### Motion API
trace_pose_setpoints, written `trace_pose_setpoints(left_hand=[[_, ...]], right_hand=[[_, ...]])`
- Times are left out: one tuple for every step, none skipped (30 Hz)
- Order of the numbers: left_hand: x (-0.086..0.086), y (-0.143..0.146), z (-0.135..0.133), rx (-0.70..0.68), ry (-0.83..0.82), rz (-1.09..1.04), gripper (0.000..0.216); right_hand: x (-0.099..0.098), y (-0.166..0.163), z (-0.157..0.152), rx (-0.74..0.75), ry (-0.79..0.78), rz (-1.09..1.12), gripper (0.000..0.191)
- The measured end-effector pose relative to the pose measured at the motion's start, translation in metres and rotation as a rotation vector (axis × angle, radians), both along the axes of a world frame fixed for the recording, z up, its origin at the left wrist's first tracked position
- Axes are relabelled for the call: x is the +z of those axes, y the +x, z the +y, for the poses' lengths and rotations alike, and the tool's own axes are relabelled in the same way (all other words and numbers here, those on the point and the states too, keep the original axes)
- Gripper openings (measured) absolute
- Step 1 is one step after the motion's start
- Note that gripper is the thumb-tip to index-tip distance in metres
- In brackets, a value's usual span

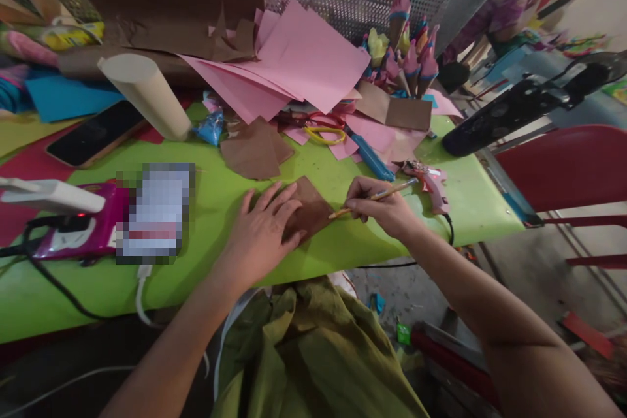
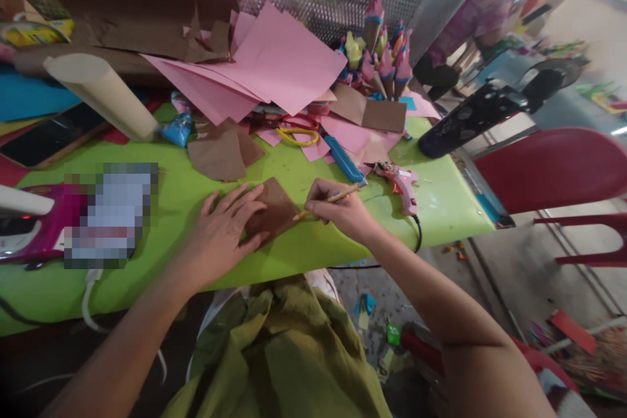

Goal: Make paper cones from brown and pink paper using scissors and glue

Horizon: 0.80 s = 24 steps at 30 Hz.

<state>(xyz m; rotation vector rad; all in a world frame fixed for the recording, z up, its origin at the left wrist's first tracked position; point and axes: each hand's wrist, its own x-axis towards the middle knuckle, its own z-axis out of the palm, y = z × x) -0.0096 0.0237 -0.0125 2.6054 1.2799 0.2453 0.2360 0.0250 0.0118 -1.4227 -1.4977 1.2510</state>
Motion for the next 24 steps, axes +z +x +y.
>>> trace_pose_setpoints(left_hand=[[0.000,0.000,0.000,0.000,0.001,0.000,0.035],[-0.001,0.000,0.000,0.000,0.002,0.001,0.035],[-0.001,0.000,0.000,0.002,0.004,0.001,0.034],[-0.002,0.000,0.000,0.006,0.006,0.000,0.034],[-0.002,0.000,0.000,0.010,0.008,-0.001,0.034],[-0.002,0.000,0.001,0.012,0.012,-0.004,0.034],[-0.003,0.000,0.001,0.012,0.017,-0.007,0.033],[-0.003,0.000,0.001,0.011,0.023,-0.012,0.033],[-0.003,0.000,0.000,0.007,0.030,-0.017,0.033],[-0.003,-0.001,0.000,0.002,0.036,-0.023,0.033],[-0.003,-0.001,0.000,0.000,0.042,-0.030,0.033],[-0.003,-0.001,0.000,-0.001,0.047,-0.038,0.033],[-0.003,-0.001,0.000,-0.001,0.051,-0.045,0.033],[-0.004,-0.001,0.000,-0.001,0.054,-0.053,0.033],[-0.004,-0.001,0.000,0.000,0.057,-0.060,0.033],[-0.005,-0.001,0.000,0.001,0.059,-0.065,0.033],[-0.005,-0.001,0.000,0.001,0.061,-0.069,0.033],[-0.005,0.000,0.000,0.002,0.063,-0.071,0.033],[-0.005,0.000,0.000,0.002,0.063,-0.071,0.033],[-0.006,0.000,-0.001,0.003,0.064,-0.070,0.033],[-0.005,0.000,-0.001,0.003,0.065,-0.067,0.033],[-0.005,-0.001,-0.001,0.003,0.066,-0.064,0.032],[-0.005,-0.001,0.000,0.003,0.067,-0.061,0.032],[-0.005,-0.001,0.000,0.001,0.067,-0.057,0.032]], right_hand=[[0.000,-0.001,0.003,-0.020,0.028,0.019,0.017],[0.000,-0.003,0.007,-0.039,0.060,0.035,0.017],[0.000,-0.006,0.012,-0.052,0.093,0.050,0.017],[-0.001,-0.009,0.017,-0.058,0.120,0.062,0.017],[-0.003,-0.013,0.022,-0.057,0.141,0.071,0.017],[-0.005,-0.017,0.028,-0.052,0.157,0.079,0.017],[-0.007,-0.021,0.034,-0.046,0.169,0.082,0.018],[-0.010,-0.025,0.039,-0.040,0.181,0.081,0.019],[-0.013,-0.028,0.043,-0.035,0.192,0.078,0.020],[-0.016,-0.031,0.047,-0.030,0.200,0.072,0.021],[-0.018,-0.033,0.050,-0.026,0.204,0.064,0.021],[-0.021,-0.034,0.052,-0.025,0.206,0.058,0.022],[-0.023,-0.035,0.054,-0.026,0.207,0.054,0.022],[-0.024,-0.036,0.054,-0.028,0.208,0.051,0.021],[-0.025,-0.035,0.055,-0.029,0.209,0.045,0.021],[-0.025,-0.035,0.055,-0.030,0.211,0.039,0.020],[-0.025,-0.035,0.055,-0.028,0.212,0.030,0.020],[-0.025,-0.034,0.055,-0.024,0.212,0.020,0.020],[-0.025,-0.034,0.055,-0.019,0.211,0.009,0.020],[-0.024,-0.033,0.055,-0.015,0.210,-0.001,0.020],[-0.023,-0.033,0.055,-0.009,0.209,-0.011,0.019],[-0.023,-0.033,0.054,-0.002,0.206,-0.019,0.019],[-0.022,-0.032,0.054,0.005,0.202,-0.026,0.019],[-0.021,-0.032,0.053,0.011,0.196,-0.031,0.018]])
